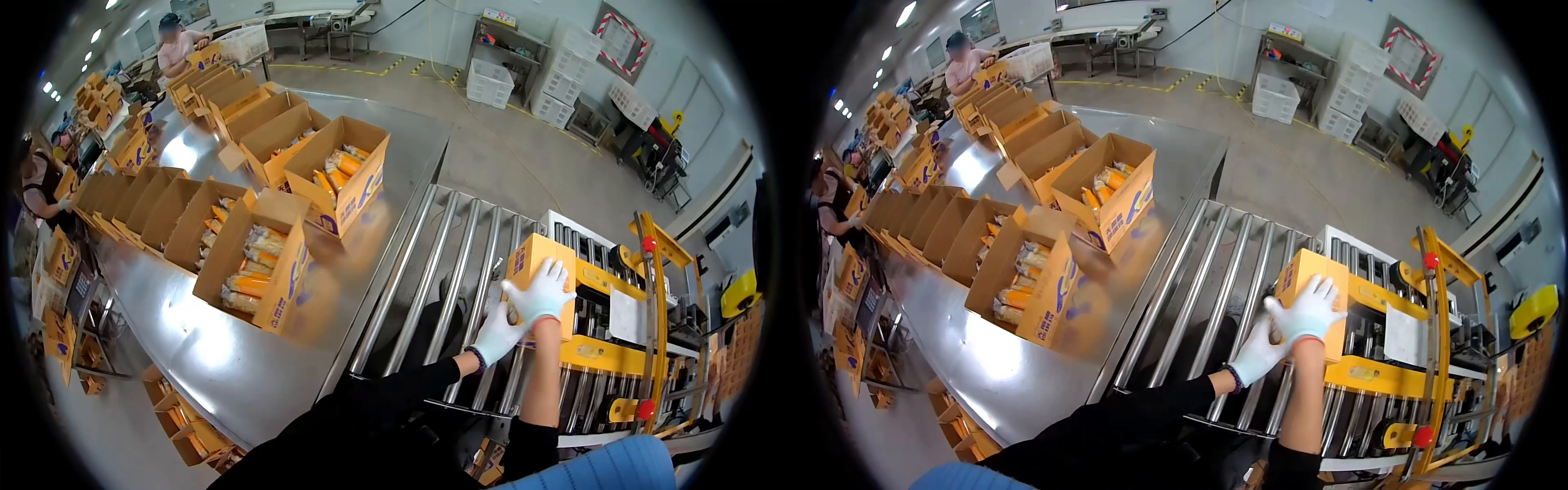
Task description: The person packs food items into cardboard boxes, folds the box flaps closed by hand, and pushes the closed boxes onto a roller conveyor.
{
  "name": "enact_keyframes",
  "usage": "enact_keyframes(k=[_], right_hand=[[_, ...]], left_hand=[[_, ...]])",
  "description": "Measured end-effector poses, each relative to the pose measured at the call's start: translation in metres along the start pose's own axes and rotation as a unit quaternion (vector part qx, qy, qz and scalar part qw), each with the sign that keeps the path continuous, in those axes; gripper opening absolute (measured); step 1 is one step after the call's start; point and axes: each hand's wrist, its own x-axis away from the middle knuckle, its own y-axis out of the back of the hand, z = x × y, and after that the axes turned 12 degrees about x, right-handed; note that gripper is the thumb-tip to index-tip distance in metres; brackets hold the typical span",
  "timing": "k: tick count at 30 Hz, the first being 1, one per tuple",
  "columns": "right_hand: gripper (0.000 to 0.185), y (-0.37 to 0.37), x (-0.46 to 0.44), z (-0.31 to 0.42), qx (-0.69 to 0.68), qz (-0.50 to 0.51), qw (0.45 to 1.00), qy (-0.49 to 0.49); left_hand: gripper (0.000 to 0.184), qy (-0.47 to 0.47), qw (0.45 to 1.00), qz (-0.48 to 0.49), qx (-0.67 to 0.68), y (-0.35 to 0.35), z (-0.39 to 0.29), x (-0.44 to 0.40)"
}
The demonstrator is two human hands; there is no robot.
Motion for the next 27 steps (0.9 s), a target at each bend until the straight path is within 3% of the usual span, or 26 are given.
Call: enact_keyframes(k=[1,3,5,7,11,15,16,21,23,27], right_hand=[[0.110,-0.005,-0.003,0.001,-0.002,0.002,1.000,0.002],[0.116,-0.016,-0.017,-0.002,-0.018,-0.048,0.997,-0.058],[0.113,-0.025,-0.035,-0.010,-0.030,-0.040,0.992,-0.118],[0.110,0.006,-0.036,-0.007,-0.045,0.021,0.993,-0.111],[0.105,0.009,-0.041,0.015,-0.050,-0.074,0.993,0.077],[0.105,0.021,-0.034,0.055,-0.093,-0.133,0.908,0.386],[0.105,0.029,-0.033,0.061,-0.103,-0.103,0.890,0.433],[0.105,0.044,-0.020,0.098,-0.050,-0.066,0.894,0.440],[0.104,0.048,0.004,0.110,0.007,-0.092,0.933,0.349],[0.083,0.024,0.020,0.123,-0.096,-0.210,0.934,0.274]], left_hand=[[0.049,-0.071,0.995,-0.029,0.064,-0.001,0.006,-0.001],[0.044,0.071,0.995,0.061,0.023,0.008,-0.001,-0.005],[0.043,0.084,0.991,0.098,-0.024,0.017,-0.013,-0.008],[0.040,0.083,0.991,0.108,-0.008,0.032,-0.022,-0.001],[0.031,0.095,0.983,0.154,0.011,0.055,-0.006,0.030],[0.026,0.146,0.971,0.189,-0.002,0.089,-0.007,0.078],[0.026,0.148,0.970,0.193,-0.015,0.100,-0.009,0.090],[0.025,0.216,0.966,0.140,-0.017,0.148,-0.026,0.144],[0.024,0.238,0.964,0.120,0.009,0.157,-0.014,0.160],[0.023,0.251,0.959,0.096,0.086,0.156,-0.027,0.171]])
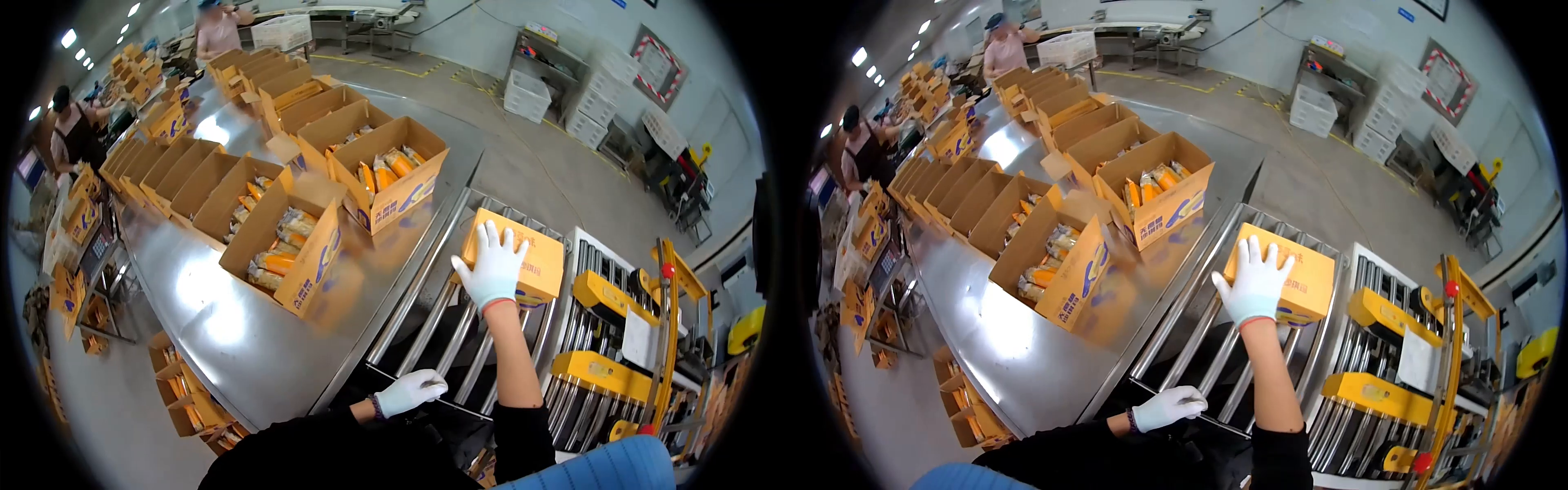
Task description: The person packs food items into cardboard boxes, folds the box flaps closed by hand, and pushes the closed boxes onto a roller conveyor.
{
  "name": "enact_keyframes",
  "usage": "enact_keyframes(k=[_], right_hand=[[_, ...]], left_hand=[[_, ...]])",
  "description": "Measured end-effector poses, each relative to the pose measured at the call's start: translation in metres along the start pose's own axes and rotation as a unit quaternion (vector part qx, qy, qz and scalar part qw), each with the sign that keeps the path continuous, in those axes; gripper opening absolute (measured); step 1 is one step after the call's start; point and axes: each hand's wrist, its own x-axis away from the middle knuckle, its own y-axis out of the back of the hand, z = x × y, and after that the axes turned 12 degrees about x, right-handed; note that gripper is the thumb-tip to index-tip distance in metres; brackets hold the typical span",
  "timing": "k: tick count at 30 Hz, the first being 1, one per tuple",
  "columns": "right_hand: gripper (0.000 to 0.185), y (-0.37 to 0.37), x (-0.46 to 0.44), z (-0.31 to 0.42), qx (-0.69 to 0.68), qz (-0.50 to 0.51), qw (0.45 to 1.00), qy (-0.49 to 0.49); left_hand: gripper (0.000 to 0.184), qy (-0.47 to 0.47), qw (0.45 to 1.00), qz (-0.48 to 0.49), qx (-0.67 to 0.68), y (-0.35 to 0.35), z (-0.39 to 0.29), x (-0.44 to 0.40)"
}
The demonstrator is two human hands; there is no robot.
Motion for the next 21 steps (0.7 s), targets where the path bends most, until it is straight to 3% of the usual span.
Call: enact_keyframes(k=[6,8,10,12,14,18,20,21], right_hand=[[0.075,-0.008,0.013,-0.024,0.021,-0.056,0.997,-0.046],[0.072,-0.008,0.029,-0.050,0.008,-0.020,0.995,-0.099],[0.067,-0.011,0.049,-0.083,0.003,-0.049,0.989,-0.138],[0.066,-0.006,0.071,-0.100,-0.011,-0.085,0.991,-0.098],[0.063,-0.003,0.080,-0.104,-0.046,-0.072,0.992,-0.097],[0.070,-0.004,0.067,-0.086,0.018,-0.030,0.990,-0.140],[0.071,-0.001,0.046,-0.070,0.015,0.063,0.985,-0.159],[0.071,-0.001,0.040,-0.060,0.025,0.063,0.982,-0.178]], left_hand=[[0.021,-0.095,0.985,-0.019,-0.142,-0.007,-0.027,0.001],[0.019,-0.103,0.969,-0.043,-0.220,-0.008,-0.048,0.008],[0.017,-0.123,0.961,-0.068,-0.238,-0.007,-0.059,0.012],[0.014,-0.185,0.932,-0.066,-0.304,0.001,-0.070,0.011],[0.013,-0.173,0.937,-0.091,-0.289,0.009,-0.081,0.012],[0.012,-0.186,0.940,-0.133,-0.255,0.034,-0.096,0.013],[0.016,-0.163,0.957,-0.138,-0.194,0.035,-0.100,0.014],[0.017,-0.163,0.960,-0.128,-0.189,0.033,-0.100,0.015]])
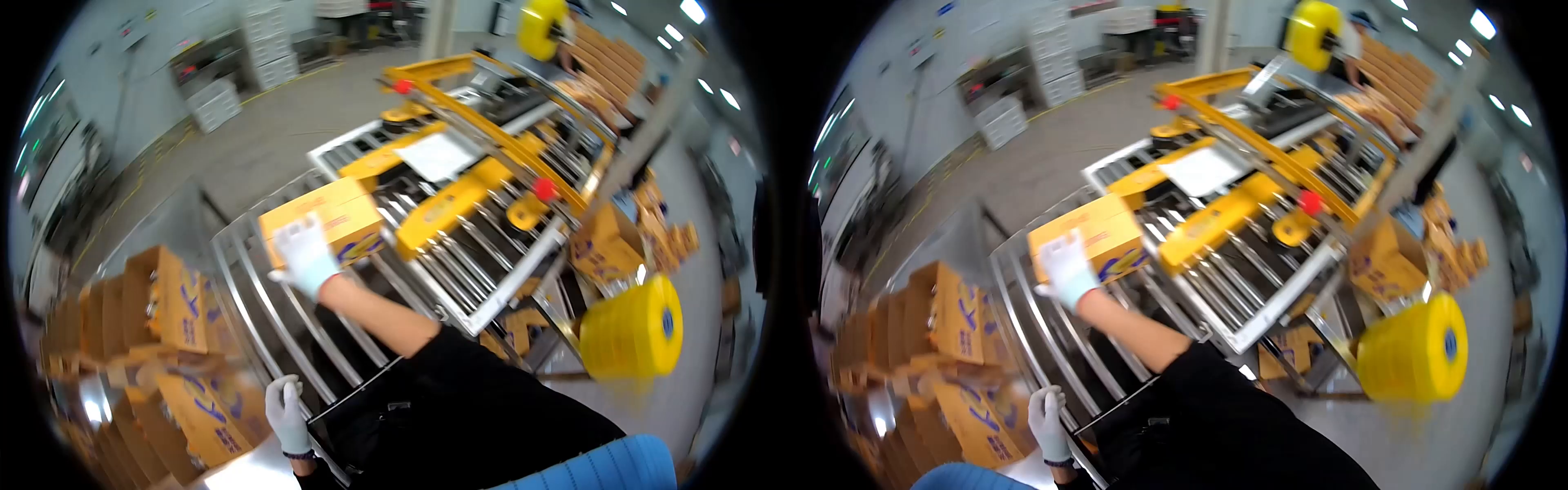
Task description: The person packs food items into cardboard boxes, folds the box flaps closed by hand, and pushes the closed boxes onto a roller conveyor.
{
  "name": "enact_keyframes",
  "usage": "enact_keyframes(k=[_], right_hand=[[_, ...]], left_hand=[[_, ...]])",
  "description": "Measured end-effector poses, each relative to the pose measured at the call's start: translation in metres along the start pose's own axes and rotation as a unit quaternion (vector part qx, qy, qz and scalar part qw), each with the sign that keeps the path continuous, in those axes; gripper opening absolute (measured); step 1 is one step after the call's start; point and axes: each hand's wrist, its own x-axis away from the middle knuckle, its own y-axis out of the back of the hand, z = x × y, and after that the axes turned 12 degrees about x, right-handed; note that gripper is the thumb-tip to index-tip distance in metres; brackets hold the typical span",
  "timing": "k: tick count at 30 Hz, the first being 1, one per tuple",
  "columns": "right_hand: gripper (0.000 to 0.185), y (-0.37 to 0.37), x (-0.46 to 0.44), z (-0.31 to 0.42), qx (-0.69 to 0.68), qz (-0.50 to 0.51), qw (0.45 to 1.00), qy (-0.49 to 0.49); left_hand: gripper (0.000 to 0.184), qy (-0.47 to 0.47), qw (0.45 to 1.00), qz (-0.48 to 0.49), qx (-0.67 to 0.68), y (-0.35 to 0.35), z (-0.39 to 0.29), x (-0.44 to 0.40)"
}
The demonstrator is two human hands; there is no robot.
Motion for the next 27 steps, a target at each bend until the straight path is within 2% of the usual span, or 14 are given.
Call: enact_keyframes(k=[3,4,10,15,16,17,18,19,20,22,23,24,25,27], right_hand=[[0.075,-0.010,0.007,0.004,-0.013,-0.087,0.996,-0.008],[0.065,-0.011,0.011,-0.003,-0.018,-0.081,0.997,0.003],[0.068,-0.023,0.033,-0.094,-0.045,-0.103,0.992,-0.054],[0.065,-0.034,0.055,-0.131,-0.055,-0.137,0.986,-0.082],[0.057,-0.036,0.071,-0.140,-0.058,-0.192,0.977,-0.068],[0.051,-0.037,0.089,-0.152,-0.060,-0.249,0.965,-0.055],[0.046,-0.044,0.118,-0.165,-0.157,-0.245,0.957,-0.014],[0.044,-0.048,0.158,-0.176,-0.251,-0.238,0.938,0.025],[0.037,-0.037,0.210,-0.185,-0.298,-0.203,0.932,0.014],[0.026,-0.022,0.308,-0.215,-0.234,-0.098,0.957,-0.145],[0.023,-0.043,0.353,-0.239,-0.252,-0.082,0.927,-0.267],[0.022,-0.049,0.386,-0.258,-0.166,-0.158,0.895,-0.383],[0.025,-0.067,0.425,-0.296,-0.001,-0.055,0.887,-0.458],[0.052,-0.088,0.473,-0.328,0.161,-0.016,0.834,-0.527]], left_hand=[[0.019,-0.029,0.998,0.051,-0.014,0.002,0.006,0.000],[0.019,-0.032,0.997,0.068,-0.025,0.003,0.005,0.003],[0.019,-0.002,0.995,0.095,-0.041,0.014,0.018,0.015],[0.020,0.012,0.980,0.131,-0.147,0.027,0.016,0.004],[0.020,-0.284,0.871,0.228,-0.329,0.045,0.031,-0.018],[0.019,-0.420,0.764,0.274,-0.405,0.048,0.032,-0.029],[0.019,-0.560,0.635,0.284,-0.450,0.052,0.034,-0.041],[0.020,-0.550,0.656,0.271,-0.440,0.051,0.032,-0.044],[0.021,-0.491,0.727,0.232,-0.420,0.047,0.025,-0.045],[0.024,-0.409,0.823,0.140,-0.367,0.045,0.010,-0.056],[0.026,-0.419,0.826,0.107,-0.361,0.054,-0.001,-0.071],[0.028,-0.445,0.812,0.078,-0.368,0.063,-0.012,-0.088],[0.030,-0.487,0.782,0.051,-0.385,0.071,-0.021,-0.105],[0.039,-0.297,0.808,-0.095,-0.499,0.089,-0.047,-0.105]])
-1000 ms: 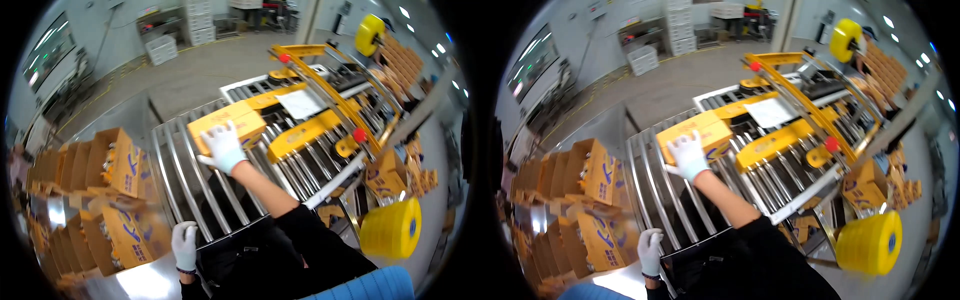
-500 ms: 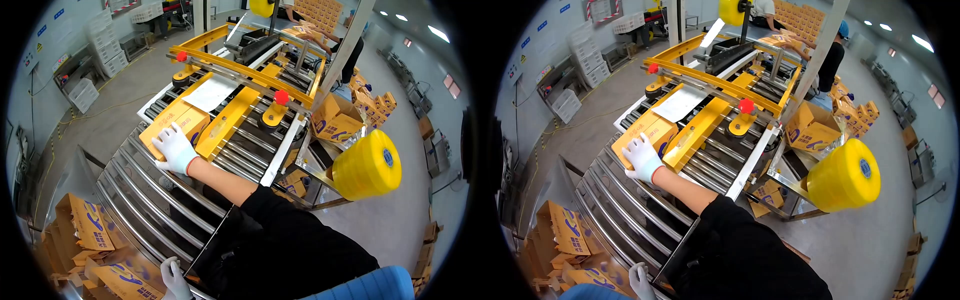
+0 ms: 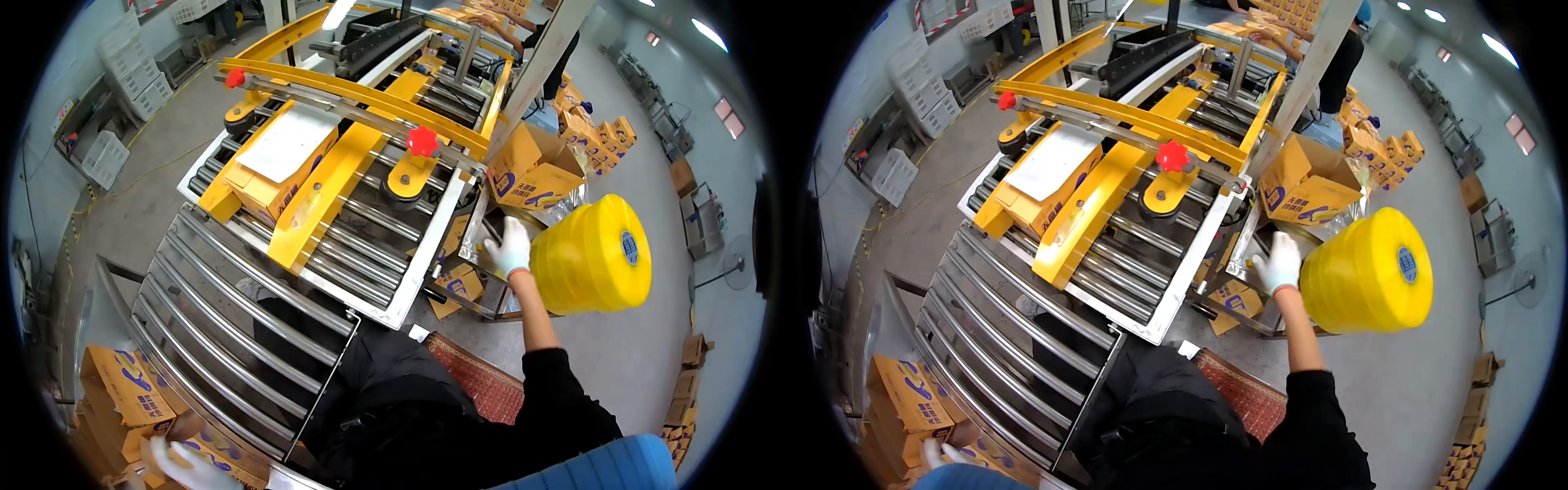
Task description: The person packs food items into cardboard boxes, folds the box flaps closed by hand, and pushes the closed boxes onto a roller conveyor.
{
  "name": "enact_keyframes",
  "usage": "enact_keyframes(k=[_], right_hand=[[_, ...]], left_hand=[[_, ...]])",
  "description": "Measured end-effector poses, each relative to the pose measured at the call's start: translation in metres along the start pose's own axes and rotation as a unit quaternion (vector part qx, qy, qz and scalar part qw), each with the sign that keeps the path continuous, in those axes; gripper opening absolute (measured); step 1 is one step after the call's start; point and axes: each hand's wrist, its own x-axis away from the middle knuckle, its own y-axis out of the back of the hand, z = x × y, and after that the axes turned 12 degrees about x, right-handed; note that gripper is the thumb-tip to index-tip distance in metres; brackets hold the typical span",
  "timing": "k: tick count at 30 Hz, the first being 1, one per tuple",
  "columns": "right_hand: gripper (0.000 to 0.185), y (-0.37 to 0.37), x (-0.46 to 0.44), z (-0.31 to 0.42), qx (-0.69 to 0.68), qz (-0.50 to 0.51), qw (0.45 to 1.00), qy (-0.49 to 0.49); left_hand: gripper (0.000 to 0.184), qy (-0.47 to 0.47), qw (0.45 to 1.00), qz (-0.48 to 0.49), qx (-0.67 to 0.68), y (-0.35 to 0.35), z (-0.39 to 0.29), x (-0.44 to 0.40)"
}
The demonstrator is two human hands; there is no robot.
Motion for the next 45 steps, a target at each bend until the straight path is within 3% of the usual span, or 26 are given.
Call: enact_keyframes(k=[1,3,6,11,14,16,17,18,20,22,23,24,27,28,30,32,34,35,36,38,39,40,42,43,44,45], right_hand=[[0.062,-0.026,0.000,-0.020,0.025,0.077,0.996,-0.044],[0.079,-0.080,-0.003,-0.055,0.031,0.199,0.974,-0.103],[0.090,-0.072,-0.016,-0.050,0.013,0.231,0.961,-0.151],[0.097,-0.077,-0.022,-0.058,-0.026,0.223,0.961,-0.163],[0.093,-0.069,-0.025,-0.051,-0.028,0.225,0.957,-0.179],[0.090,-0.082,-0.009,-0.038,-0.041,0.122,0.969,-0.209],[0.084,-0.074,-0.001,-0.025,-0.043,0.071,0.975,-0.206],[0.069,-0.058,0.006,-0.010,-0.076,0.030,0.980,-0.179],[0.044,-0.024,0.021,0.022,-0.147,-0.073,0.980,-0.109],[0.025,0.030,0.043,0.071,-0.393,-0.007,0.916,-0.074],[0.015,0.053,0.046,0.090,-0.513,0.099,0.853,-0.009],[0.013,0.084,0.060,0.124,-0.516,0.062,0.853,0.033],[0.015,0.117,0.093,0.219,-0.710,0.172,0.643,0.231],[0.039,0.121,0.101,0.260,-0.682,0.270,0.588,0.341],[0.075,0.149,0.112,0.320,-0.624,0.210,0.651,0.378],[0.098,0.183,0.092,0.357,-0.624,0.259,0.616,0.404],[0.098,0.196,0.087,0.395,-0.633,0.022,0.527,0.566],[0.076,0.197,0.114,0.426,-0.646,-0.114,0.488,0.575],[0.076,0.197,0.123,0.437,-0.644,-0.109,0.487,0.580],[0.047,0.200,0.136,0.446,-0.464,0.014,0.419,0.780],[0.030,0.217,0.119,0.430,-0.449,0.087,0.438,0.774],[0.030,0.218,0.115,0.433,-0.445,0.087,0.439,0.776],[0.033,0.220,0.111,0.448,-0.622,0.308,0.354,0.626],[0.039,0.214,0.117,0.467,-0.607,0.251,0.405,0.636],[0.051,0.219,0.110,0.478,-0.511,0.003,0.487,0.708],[0.057,0.221,0.106,0.481,-0.532,-0.066,0.521,0.664]], left_hand=[[0.044,-0.128,0.982,-0.109,-0.084,-0.001,0.000,-0.019],[0.047,-0.157,0.967,-0.147,-0.136,-0.001,0.025,-0.052],[0.049,-0.134,0.956,-0.166,-0.203,-0.001,0.061,-0.081],[0.057,0.038,0.968,-0.014,-0.247,-0.008,0.016,-0.084],[0.048,0.022,0.939,-0.012,-0.343,-0.011,0.029,-0.096],[0.061,-0.036,0.945,0.005,-0.325,0.004,0.057,-0.105],[0.061,-0.095,0.975,0.003,-0.199,0.007,0.061,-0.104],[0.061,-0.152,0.986,0.000,-0.070,0.011,0.070,-0.101],[0.058,-0.203,0.974,-0.029,-0.099,0.005,0.134,-0.115],[0.055,0.043,0.948,0.089,-0.303,0.002,0.136,-0.128],[0.053,-0.294,0.954,0.015,-0.062,0.003,0.132,-0.113],[0.052,0.009,0.967,0.079,-0.242,-0.001,0.096,-0.101],[0.050,0.075,0.976,0.107,-0.174,0.011,-0.001,-0.048],[0.049,0.116,0.977,0.126,-0.127,0.020,-0.050,-0.031],[0.041,0.090,0.984,0.149,-0.039,0.041,-0.078,0.000],[0.029,0.049,0.988,0.145,-0.033,0.058,-0.064,0.022],[0.018,-0.015,0.974,0.190,0.125,0.066,-0.119,0.027],[0.011,-0.074,0.967,0.209,0.127,0.073,-0.091,0.025],[0.011,-0.068,0.967,0.209,0.131,0.074,-0.093,0.021],[0.011,0.125,0.922,0.300,0.208,0.082,-0.105,0.008],[0.018,0.017,0.935,0.309,0.172,0.069,-0.090,-0.005],[0.028,0.075,0.924,0.307,0.217,0.062,-0.080,-0.010],[0.030,0.064,0.942,0.281,0.174,0.033,-0.044,-0.020],[0.034,0.053,0.957,0.256,0.126,0.006,-0.017,-0.030],[0.040,0.041,0.970,0.229,0.077,-0.020,0.006,-0.036],[0.043,0.039,0.975,0.211,0.051,-0.033,0.009,-0.032]])
